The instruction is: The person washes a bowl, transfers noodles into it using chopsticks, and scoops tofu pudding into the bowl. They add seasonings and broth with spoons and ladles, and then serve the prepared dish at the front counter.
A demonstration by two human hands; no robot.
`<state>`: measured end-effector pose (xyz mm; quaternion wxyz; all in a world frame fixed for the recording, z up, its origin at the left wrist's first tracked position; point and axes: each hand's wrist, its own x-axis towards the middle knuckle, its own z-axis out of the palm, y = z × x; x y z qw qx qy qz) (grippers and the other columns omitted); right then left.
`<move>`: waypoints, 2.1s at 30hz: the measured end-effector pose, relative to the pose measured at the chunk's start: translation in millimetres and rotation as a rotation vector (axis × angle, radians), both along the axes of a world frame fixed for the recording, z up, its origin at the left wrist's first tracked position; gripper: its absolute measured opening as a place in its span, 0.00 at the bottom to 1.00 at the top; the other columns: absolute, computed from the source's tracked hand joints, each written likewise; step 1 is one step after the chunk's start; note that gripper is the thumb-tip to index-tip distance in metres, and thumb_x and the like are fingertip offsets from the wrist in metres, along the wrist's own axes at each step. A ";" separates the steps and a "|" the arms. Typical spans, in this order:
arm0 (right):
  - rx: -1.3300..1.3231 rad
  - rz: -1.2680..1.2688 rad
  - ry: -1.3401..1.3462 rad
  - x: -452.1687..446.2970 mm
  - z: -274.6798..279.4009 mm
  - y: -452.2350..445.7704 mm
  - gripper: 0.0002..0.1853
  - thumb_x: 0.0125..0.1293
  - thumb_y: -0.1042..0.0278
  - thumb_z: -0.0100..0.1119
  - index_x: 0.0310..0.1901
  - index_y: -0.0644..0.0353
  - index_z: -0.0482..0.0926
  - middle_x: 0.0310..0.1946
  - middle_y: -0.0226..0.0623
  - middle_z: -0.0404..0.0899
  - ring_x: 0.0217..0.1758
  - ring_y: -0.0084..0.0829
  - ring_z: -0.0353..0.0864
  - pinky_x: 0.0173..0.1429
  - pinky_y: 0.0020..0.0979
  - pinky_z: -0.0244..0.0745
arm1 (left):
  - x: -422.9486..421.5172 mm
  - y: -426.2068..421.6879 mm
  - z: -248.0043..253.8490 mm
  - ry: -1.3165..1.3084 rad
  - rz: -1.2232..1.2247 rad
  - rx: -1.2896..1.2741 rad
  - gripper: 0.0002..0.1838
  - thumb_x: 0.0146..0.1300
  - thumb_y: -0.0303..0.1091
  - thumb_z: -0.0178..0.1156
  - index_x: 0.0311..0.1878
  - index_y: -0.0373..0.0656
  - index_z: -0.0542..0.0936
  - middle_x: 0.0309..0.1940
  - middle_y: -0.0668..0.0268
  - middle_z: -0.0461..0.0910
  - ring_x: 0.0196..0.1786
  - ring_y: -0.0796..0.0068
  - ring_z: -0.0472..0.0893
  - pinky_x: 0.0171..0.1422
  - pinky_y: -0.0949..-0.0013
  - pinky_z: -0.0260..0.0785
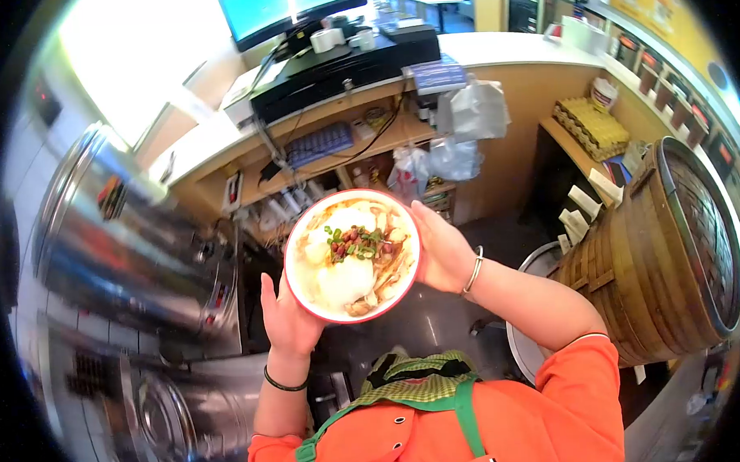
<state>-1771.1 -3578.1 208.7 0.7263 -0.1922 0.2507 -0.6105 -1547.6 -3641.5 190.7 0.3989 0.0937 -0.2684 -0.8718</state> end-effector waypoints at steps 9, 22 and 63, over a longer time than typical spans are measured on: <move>-0.013 -0.365 0.108 -139.3 19.7 -43.8 0.30 0.70 0.47 0.25 0.62 0.62 0.59 0.59 0.42 0.66 0.61 0.37 0.67 0.65 0.41 0.60 | -166.0 -117.8 24.3 0.077 -0.422 -0.017 0.36 0.66 0.59 0.30 0.68 0.40 0.50 0.68 0.56 0.53 0.69 0.56 0.55 0.71 0.54 0.46; -0.042 -0.647 0.171 -318.7 80.5 -112.0 0.32 0.69 0.44 0.27 0.61 0.64 0.61 0.58 0.44 0.68 0.60 0.37 0.69 0.63 0.41 0.64 | -400.1 -240.5 78.3 0.104 -0.820 -0.113 0.37 0.65 0.61 0.26 0.68 0.42 0.53 0.67 0.57 0.55 0.68 0.54 0.57 0.68 0.49 0.50; 0.056 -0.234 0.358 -752.3 -12.4 -327.4 0.32 0.68 0.40 0.31 0.62 0.57 0.61 0.56 0.36 0.70 0.57 0.32 0.69 0.60 0.41 0.66 | -764.1 -376.6 9.8 -0.172 -0.303 0.025 0.30 0.68 0.54 0.28 0.66 0.45 0.57 0.66 0.58 0.57 0.68 0.55 0.57 0.67 0.49 0.52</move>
